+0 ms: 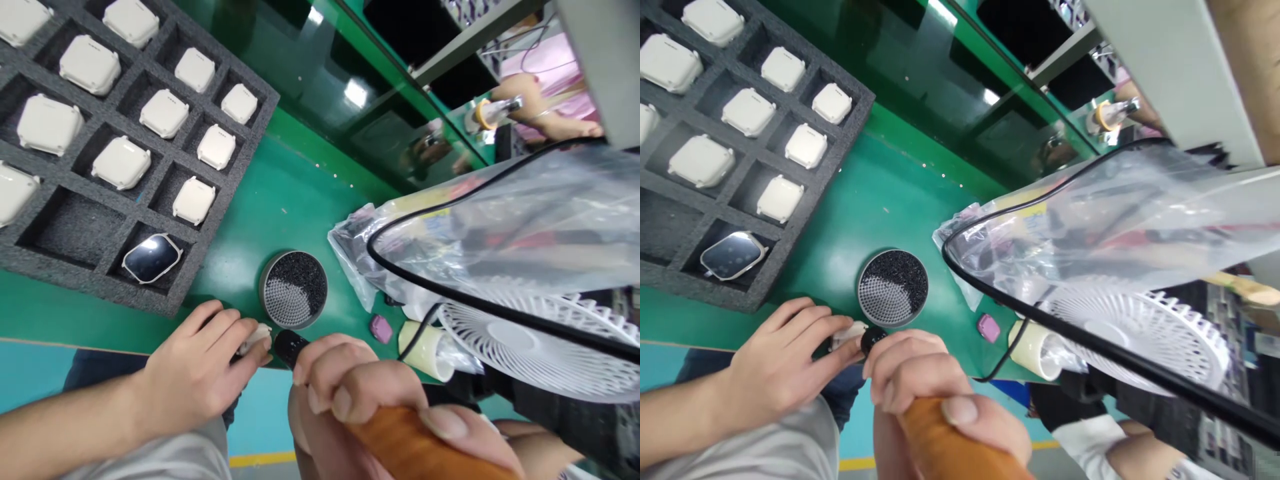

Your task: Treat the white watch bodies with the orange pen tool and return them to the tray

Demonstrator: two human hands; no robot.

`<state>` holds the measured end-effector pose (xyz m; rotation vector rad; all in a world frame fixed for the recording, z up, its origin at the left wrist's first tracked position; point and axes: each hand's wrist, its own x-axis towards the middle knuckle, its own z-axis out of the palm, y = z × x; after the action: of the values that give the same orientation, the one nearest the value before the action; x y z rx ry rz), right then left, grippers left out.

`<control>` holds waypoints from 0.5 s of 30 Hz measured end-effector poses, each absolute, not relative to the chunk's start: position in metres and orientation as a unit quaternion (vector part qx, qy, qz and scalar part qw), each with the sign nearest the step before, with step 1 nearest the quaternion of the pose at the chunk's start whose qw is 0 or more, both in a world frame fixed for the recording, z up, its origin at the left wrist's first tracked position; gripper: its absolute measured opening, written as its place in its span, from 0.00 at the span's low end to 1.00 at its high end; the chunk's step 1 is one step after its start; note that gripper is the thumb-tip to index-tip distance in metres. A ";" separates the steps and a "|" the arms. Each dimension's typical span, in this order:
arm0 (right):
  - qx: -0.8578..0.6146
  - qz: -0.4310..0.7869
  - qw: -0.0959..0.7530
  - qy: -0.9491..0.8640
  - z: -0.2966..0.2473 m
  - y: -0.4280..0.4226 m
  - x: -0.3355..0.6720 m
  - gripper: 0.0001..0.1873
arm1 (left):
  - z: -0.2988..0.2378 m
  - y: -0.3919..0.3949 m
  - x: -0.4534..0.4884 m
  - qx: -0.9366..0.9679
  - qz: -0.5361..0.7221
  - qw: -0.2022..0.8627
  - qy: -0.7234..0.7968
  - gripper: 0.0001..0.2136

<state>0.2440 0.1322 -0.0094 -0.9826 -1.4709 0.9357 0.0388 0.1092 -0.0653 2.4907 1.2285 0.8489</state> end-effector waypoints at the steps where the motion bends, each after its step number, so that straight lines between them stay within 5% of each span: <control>1: -0.384 0.390 0.568 -0.615 -0.010 0.136 0.245 0.20 | -0.065 0.109 0.039 0.851 0.287 0.117 0.425 0.10; 6: -0.408 0.317 0.688 -0.509 -0.001 0.147 0.227 0.27 | -0.063 0.108 0.034 0.880 0.252 0.138 0.379 0.18; 15: -0.446 0.311 0.675 -0.499 -0.001 0.147 0.213 0.23 | -0.066 0.105 0.038 0.865 0.246 0.127 0.419 0.15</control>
<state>0.2129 0.1469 -0.0014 -1.0043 -1.1225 0.6991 0.0382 0.1051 -0.0659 2.5158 1.2202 0.7156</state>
